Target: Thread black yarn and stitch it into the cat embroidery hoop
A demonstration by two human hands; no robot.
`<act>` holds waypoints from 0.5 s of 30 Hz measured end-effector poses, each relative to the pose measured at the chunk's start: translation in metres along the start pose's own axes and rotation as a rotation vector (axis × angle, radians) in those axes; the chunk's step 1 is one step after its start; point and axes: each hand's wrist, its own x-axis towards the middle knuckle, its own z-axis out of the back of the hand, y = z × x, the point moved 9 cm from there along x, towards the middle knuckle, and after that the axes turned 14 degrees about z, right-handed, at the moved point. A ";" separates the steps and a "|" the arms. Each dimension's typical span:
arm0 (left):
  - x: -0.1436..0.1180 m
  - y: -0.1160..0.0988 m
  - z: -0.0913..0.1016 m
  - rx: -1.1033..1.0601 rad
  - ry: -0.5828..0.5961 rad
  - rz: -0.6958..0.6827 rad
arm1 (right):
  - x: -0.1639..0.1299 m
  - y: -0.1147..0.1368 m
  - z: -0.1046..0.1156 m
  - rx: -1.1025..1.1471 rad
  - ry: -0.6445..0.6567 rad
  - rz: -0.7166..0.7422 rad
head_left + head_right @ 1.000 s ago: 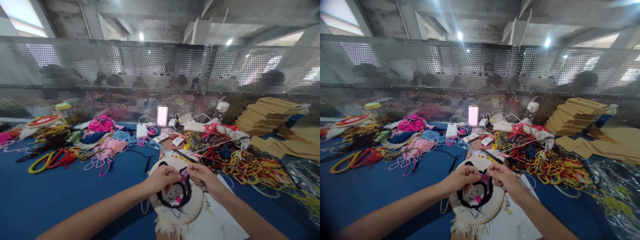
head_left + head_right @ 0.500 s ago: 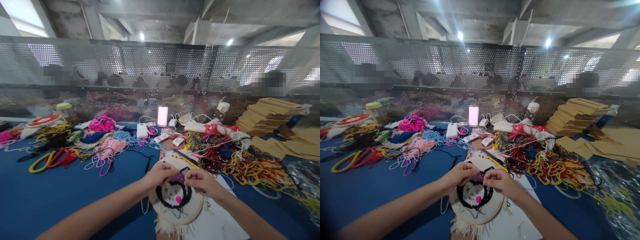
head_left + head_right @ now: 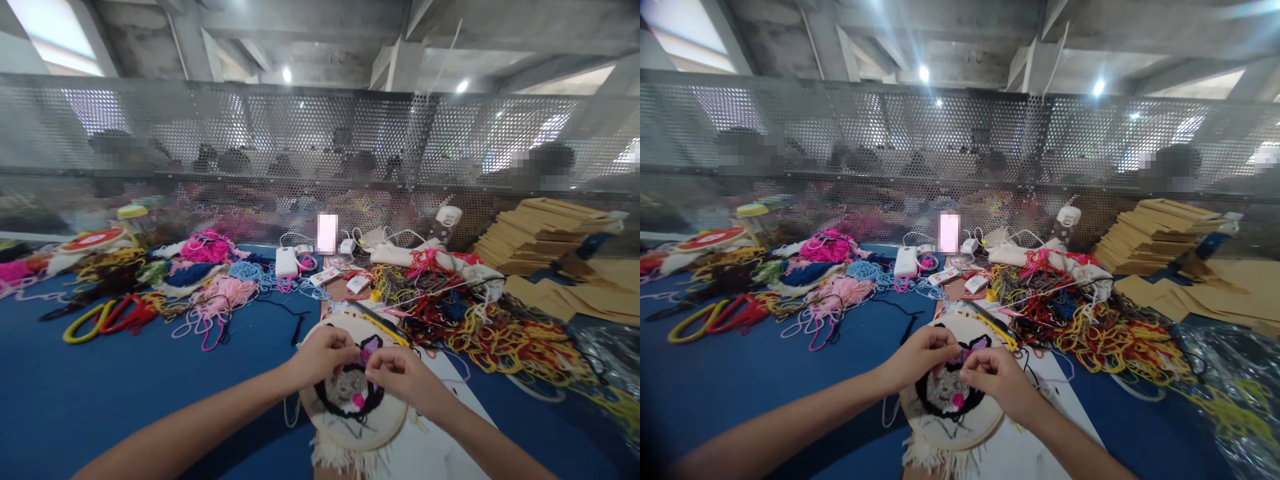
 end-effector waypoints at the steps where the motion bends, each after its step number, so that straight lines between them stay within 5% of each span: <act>1: -0.002 -0.004 0.002 -0.024 -0.028 -0.025 | -0.001 -0.001 -0.003 0.026 -0.012 -0.006; 9: -0.022 -0.023 -0.015 -0.034 0.212 -0.102 | -0.001 -0.023 -0.012 0.356 -0.013 -0.182; 15: -0.037 -0.051 -0.003 0.401 -0.081 -0.364 | 0.005 -0.026 0.001 0.338 -0.017 -0.152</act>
